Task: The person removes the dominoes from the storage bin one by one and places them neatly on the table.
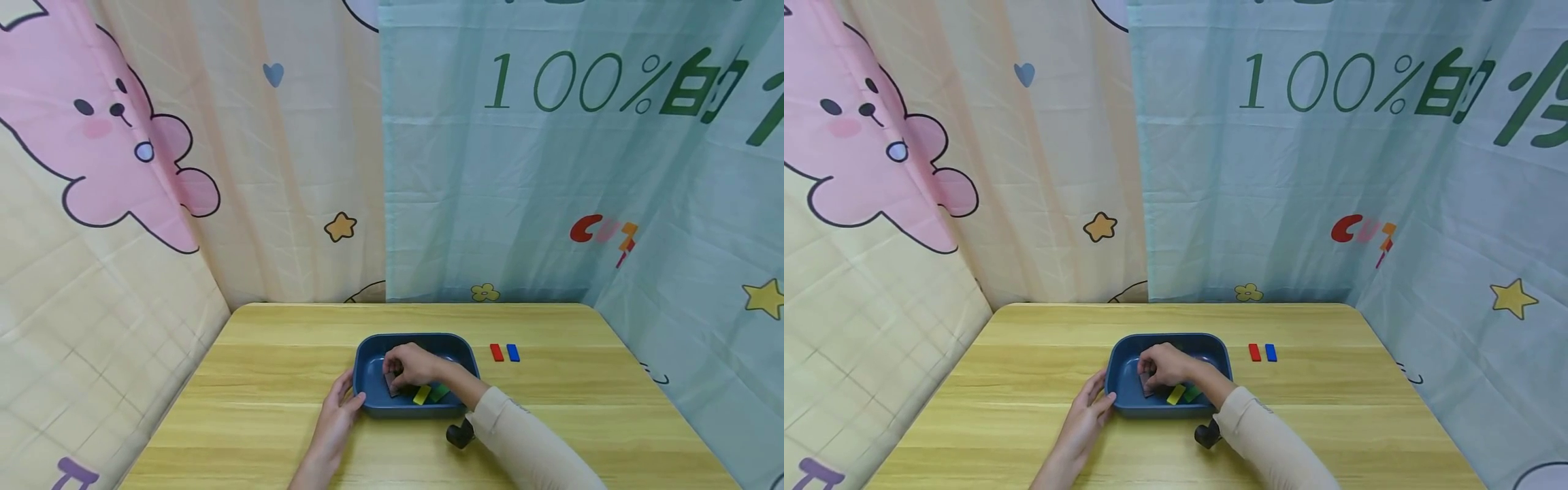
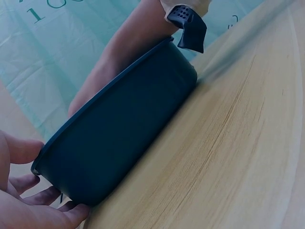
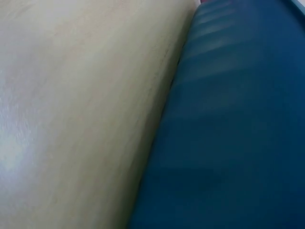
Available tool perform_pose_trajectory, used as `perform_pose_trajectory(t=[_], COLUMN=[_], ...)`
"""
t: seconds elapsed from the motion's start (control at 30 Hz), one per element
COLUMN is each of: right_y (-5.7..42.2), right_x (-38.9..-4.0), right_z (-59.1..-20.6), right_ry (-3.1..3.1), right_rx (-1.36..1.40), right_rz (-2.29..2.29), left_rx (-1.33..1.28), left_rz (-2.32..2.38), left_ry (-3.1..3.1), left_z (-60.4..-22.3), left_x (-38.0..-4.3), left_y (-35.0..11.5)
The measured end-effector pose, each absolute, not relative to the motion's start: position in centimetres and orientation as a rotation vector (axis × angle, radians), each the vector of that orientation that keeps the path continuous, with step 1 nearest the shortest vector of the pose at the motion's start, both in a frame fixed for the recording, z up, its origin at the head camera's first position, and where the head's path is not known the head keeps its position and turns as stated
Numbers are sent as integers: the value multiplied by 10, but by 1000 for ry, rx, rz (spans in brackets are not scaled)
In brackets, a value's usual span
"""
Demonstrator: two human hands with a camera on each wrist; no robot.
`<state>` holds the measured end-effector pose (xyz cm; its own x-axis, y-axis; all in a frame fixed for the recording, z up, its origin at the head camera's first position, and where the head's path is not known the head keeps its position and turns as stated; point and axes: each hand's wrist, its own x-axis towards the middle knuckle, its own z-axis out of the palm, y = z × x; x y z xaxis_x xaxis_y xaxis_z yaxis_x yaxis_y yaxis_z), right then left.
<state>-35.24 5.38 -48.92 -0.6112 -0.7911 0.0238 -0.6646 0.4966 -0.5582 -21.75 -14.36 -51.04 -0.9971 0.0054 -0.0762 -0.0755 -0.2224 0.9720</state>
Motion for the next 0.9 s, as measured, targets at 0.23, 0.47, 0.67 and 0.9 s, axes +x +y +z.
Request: perform_pose_trajectory(t=[0.23, 0.47, 0.67, 0.9], right_y=[59, 64, 66, 73], right_x=[-352, -351, -350, -352], right_z=[-487, -483, -482, -480], right_ry=[2422, 2397, 2394, 2422], right_rx=[-1200, -1180, -1151, -1106], right_rz=[-965, -1011, -1041, -1074], left_rx=[-115, -89, -93, -121], left_rz=[2395, 2405, 2393, 2387], left_ry=[1945, 1942, 1938, 1935], left_z=[-512, -512, -511, -512], left_x=[-217, -218, -218, -219], left_y=[-145, -144, -144, -146])
